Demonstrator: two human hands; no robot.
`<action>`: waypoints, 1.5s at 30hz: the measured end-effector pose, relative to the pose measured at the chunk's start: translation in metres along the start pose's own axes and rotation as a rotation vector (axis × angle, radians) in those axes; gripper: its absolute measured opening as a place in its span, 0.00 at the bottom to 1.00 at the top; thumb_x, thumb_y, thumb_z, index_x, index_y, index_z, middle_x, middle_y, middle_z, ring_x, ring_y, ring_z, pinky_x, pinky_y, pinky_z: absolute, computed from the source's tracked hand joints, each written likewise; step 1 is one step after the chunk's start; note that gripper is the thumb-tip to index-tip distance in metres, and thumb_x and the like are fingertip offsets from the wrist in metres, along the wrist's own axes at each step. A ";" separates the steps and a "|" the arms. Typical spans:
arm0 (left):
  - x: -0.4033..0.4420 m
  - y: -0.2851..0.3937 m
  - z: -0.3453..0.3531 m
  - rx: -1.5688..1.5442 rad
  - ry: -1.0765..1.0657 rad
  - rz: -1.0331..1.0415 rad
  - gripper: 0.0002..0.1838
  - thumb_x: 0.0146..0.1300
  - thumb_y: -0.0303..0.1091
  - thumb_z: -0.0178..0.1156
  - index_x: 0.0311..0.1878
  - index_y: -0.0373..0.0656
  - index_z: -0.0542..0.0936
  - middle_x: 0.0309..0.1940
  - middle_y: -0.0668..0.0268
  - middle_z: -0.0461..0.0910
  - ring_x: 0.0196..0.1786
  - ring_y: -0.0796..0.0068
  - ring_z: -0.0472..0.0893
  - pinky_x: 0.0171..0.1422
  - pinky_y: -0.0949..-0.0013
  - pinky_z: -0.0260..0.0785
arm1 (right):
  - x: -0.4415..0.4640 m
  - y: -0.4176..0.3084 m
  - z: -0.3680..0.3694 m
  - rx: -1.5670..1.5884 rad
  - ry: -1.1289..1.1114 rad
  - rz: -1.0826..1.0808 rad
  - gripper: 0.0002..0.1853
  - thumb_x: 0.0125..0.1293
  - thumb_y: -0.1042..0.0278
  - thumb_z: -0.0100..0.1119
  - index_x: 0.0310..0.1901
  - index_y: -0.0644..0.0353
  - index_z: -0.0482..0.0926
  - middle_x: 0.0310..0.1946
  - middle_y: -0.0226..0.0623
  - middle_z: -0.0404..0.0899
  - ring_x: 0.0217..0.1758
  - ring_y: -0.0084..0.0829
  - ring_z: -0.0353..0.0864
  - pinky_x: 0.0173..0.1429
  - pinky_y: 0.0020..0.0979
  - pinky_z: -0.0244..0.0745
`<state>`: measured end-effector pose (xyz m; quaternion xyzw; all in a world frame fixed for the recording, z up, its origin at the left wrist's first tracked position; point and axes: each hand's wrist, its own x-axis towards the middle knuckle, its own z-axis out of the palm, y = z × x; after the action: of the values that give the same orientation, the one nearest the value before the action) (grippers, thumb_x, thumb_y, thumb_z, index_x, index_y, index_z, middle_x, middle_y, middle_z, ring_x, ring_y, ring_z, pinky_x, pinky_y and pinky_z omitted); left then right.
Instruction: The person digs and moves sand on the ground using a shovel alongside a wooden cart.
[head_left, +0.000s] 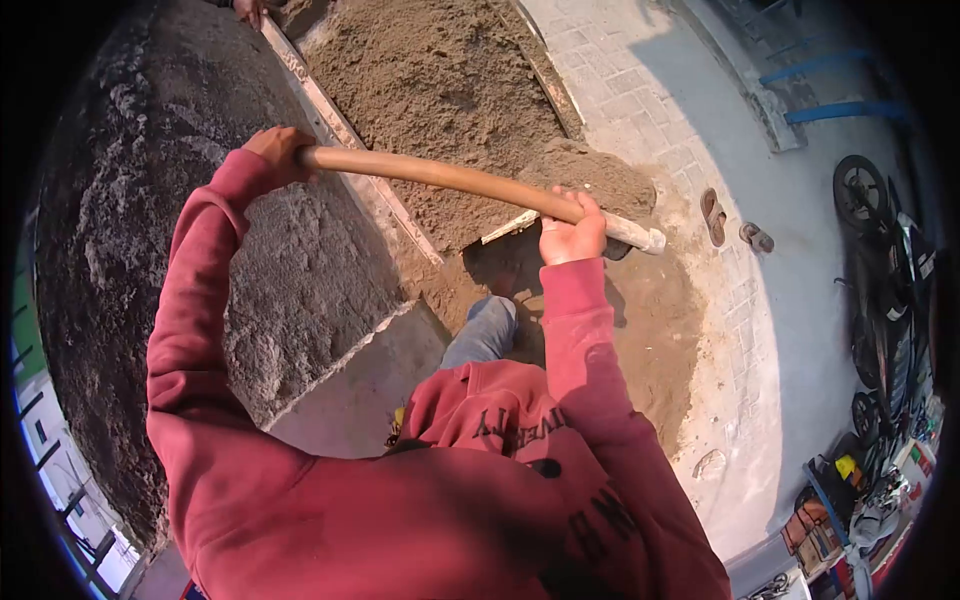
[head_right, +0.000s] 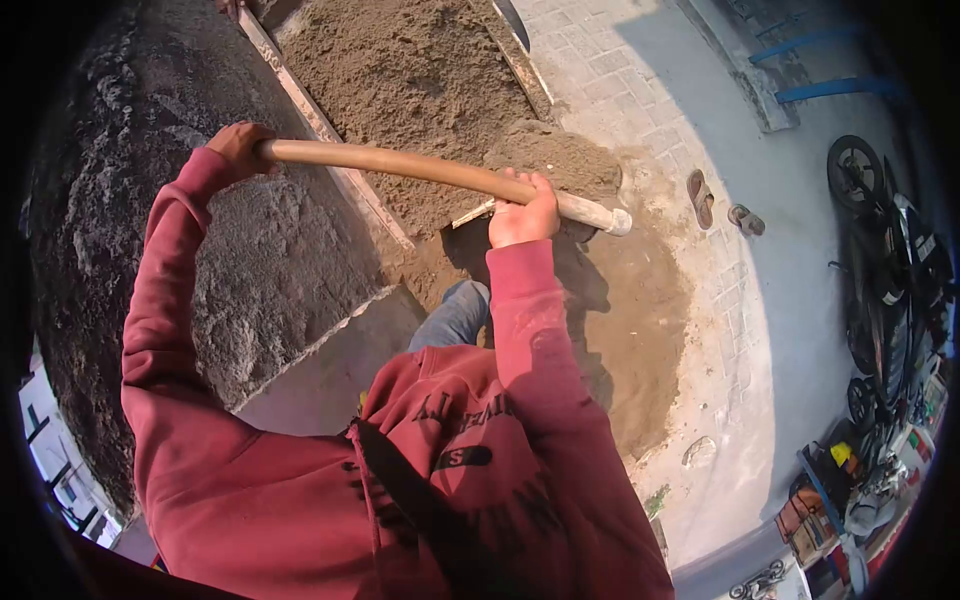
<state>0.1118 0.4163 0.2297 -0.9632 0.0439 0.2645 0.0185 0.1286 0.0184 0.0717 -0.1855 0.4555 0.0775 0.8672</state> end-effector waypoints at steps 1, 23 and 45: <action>0.006 -0.030 0.032 -0.001 0.084 -0.104 0.17 0.49 0.43 0.73 0.42 0.48 0.84 0.37 0.59 0.85 0.43 0.53 0.84 0.51 0.55 0.75 | -0.004 0.014 0.015 0.016 -0.071 0.052 0.17 0.68 0.72 0.55 0.56 0.60 0.65 0.53 0.43 0.67 0.57 0.46 0.74 0.64 0.49 0.71; 0.099 0.460 0.409 -0.782 -0.395 -0.221 0.31 0.54 0.61 0.68 0.33 0.36 0.85 0.26 0.44 0.82 0.36 0.42 0.83 0.44 0.51 0.76 | 0.364 -0.188 -0.280 -0.575 0.188 -0.283 0.12 0.59 0.72 0.60 0.42 0.62 0.69 0.28 0.38 0.71 0.21 0.32 0.74 0.23 0.36 0.77; 0.010 0.375 0.590 -1.114 -0.569 -0.530 0.22 0.59 0.46 0.72 0.37 0.33 0.80 0.20 0.68 0.76 0.24 0.76 0.69 0.28 0.66 0.64 | 0.380 0.137 -0.457 -1.683 0.401 -0.192 0.21 0.66 0.63 0.57 0.53 0.68 0.65 0.38 0.61 0.81 0.43 0.55 0.84 0.44 0.45 0.80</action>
<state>-0.2144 0.0768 -0.2871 -0.7000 -0.3432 0.4774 -0.4053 -0.0429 -0.0481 -0.5102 -0.8128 0.3732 0.2810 0.3481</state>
